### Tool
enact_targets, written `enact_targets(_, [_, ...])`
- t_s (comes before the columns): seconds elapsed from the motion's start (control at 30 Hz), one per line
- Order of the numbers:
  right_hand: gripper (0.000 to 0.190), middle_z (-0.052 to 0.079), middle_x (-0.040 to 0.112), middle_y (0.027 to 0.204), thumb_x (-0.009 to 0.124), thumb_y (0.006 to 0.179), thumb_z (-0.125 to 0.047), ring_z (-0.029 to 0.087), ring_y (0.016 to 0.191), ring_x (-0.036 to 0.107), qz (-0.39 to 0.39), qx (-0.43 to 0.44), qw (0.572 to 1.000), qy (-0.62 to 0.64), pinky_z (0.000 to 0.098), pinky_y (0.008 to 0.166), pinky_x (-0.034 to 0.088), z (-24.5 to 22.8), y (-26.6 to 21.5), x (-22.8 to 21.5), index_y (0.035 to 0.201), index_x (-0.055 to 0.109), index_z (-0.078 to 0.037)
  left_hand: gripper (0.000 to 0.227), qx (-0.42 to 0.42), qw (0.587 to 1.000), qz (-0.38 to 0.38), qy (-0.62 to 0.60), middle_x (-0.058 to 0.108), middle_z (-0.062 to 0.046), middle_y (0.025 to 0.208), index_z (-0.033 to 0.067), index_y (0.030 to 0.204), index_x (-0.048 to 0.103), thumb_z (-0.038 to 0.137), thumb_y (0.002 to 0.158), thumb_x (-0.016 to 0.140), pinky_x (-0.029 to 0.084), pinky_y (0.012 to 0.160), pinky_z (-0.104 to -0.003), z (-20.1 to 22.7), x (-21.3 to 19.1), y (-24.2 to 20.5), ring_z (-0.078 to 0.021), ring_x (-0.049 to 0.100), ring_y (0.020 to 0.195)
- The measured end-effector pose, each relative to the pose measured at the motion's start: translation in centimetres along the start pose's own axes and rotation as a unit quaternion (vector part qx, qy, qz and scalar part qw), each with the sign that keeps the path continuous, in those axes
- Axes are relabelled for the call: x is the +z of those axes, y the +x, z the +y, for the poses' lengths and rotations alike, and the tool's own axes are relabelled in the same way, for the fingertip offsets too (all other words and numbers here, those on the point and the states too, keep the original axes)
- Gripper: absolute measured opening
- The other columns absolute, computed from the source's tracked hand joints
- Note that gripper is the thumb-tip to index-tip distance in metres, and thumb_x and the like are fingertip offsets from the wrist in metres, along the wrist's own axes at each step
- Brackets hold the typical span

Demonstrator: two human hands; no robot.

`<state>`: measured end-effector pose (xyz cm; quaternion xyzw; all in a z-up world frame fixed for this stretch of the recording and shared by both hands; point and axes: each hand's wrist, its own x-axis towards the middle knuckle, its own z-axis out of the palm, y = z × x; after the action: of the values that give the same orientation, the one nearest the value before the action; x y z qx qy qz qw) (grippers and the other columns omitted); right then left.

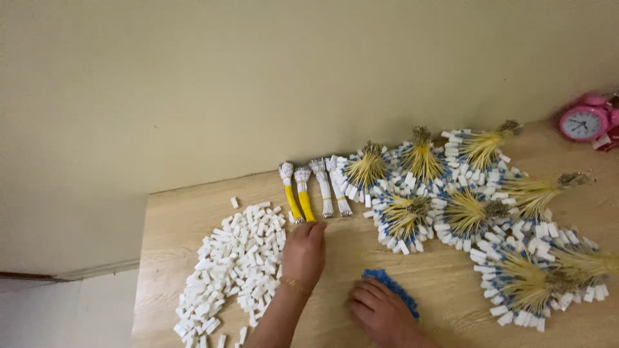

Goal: Sorting and bundling small wire cable assemblies with white connectors on a wooden table

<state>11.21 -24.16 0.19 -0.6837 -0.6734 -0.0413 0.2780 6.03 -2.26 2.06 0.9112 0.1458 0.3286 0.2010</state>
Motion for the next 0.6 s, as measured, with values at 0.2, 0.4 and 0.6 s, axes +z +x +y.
enact_targets(0.2, [0.024,0.014,0.066,0.108,0.061,0.089,-0.019,0.032,0.09,0.063,0.123,0.036,0.991,0.021,0.0416,0.083,0.052,0.6,2.4,-2.6,0.108,0.065,-0.005,0.048,-0.237,0.919,-0.293,0.116,0.06,-0.014,0.112,0.0078,0.113,0.056,0.05,0.091,0.06,0.055,0.066,-0.047,1.9,6.1,6.5,-0.0345,0.063,0.09])
enact_targets(0.4, [0.062,0.009,0.047,0.137,0.065,0.084,-0.025,0.02,0.101,0.063,0.099,0.577,0.778,0.227,0.0382,0.078,0.058,2.4,18.7,-16.2,0.137,0.038,-0.009,0.059,-0.398,0.832,-0.37,0.114,0.054,-0.01,0.122,0.0092,0.119,0.054,0.06,0.09,0.059,0.06,0.067,-0.045,4.8,4.7,11.8,-0.0282,0.066,0.096])
enact_targets(0.6, [0.079,0.035,0.031,0.137,0.064,0.09,-0.021,0.048,0.118,0.053,-0.028,0.493,0.863,0.109,0.0577,0.09,0.054,8.0,22.7,-13.6,0.15,0.015,-0.003,0.031,-0.438,0.846,-0.298,0.064,0.068,-0.013,0.1,0.0045,0.102,0.067,0.026,0.08,0.062,0.058,0.081,-0.04,5.2,3.7,13.0,-0.0324,0.069,0.098])
